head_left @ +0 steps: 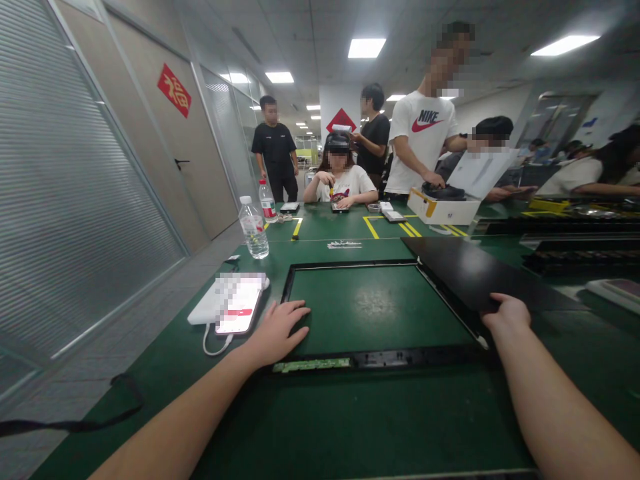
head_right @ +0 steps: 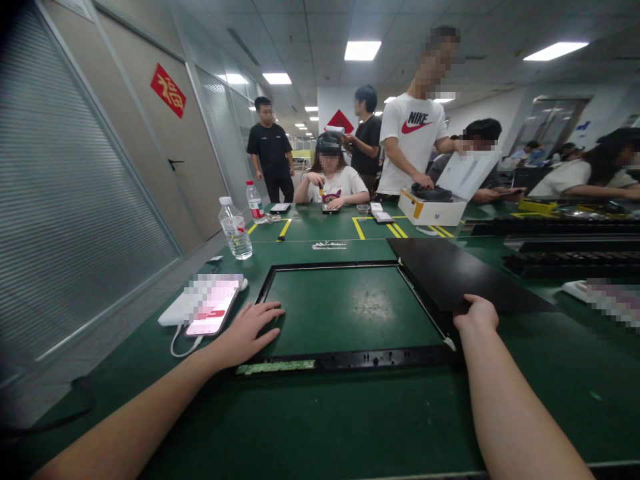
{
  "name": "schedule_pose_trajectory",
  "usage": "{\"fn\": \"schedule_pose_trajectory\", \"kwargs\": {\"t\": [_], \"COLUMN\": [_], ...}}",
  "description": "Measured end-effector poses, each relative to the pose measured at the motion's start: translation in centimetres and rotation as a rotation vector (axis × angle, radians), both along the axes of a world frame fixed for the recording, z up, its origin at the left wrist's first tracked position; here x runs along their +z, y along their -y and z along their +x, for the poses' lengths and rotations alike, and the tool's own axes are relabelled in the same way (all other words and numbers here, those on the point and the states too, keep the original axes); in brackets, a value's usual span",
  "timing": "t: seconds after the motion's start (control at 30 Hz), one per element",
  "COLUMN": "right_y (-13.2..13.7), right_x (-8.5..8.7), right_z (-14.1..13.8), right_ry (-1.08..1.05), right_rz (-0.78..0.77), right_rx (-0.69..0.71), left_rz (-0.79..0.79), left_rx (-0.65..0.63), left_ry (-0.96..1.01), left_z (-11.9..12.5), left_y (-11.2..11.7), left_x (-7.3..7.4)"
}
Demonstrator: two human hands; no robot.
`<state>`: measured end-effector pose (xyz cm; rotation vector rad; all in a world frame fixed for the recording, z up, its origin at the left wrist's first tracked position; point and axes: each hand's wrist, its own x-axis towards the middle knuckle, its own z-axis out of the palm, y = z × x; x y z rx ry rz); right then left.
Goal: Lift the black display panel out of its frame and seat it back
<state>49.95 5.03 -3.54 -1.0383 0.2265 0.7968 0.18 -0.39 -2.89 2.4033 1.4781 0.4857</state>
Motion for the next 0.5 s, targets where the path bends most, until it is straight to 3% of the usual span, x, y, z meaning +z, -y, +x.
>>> {"fn": "schedule_pose_trajectory", "kwargs": {"t": [0.23,0.5], "right_y": [0.1,0.0], "right_x": [1.0,1.5], "right_z": [-1.3,-1.4], "right_ry": [0.020,0.100], "right_rz": [-0.070,0.019], "right_rx": [-0.068,-0.047], "left_rz": [-0.015,-0.061], "left_rx": [-0.033,-0.005], "left_ry": [-0.023,-0.036], "left_z": [0.0,-0.1], "left_y": [-0.1,0.1], "left_x": [0.0,0.4]}}
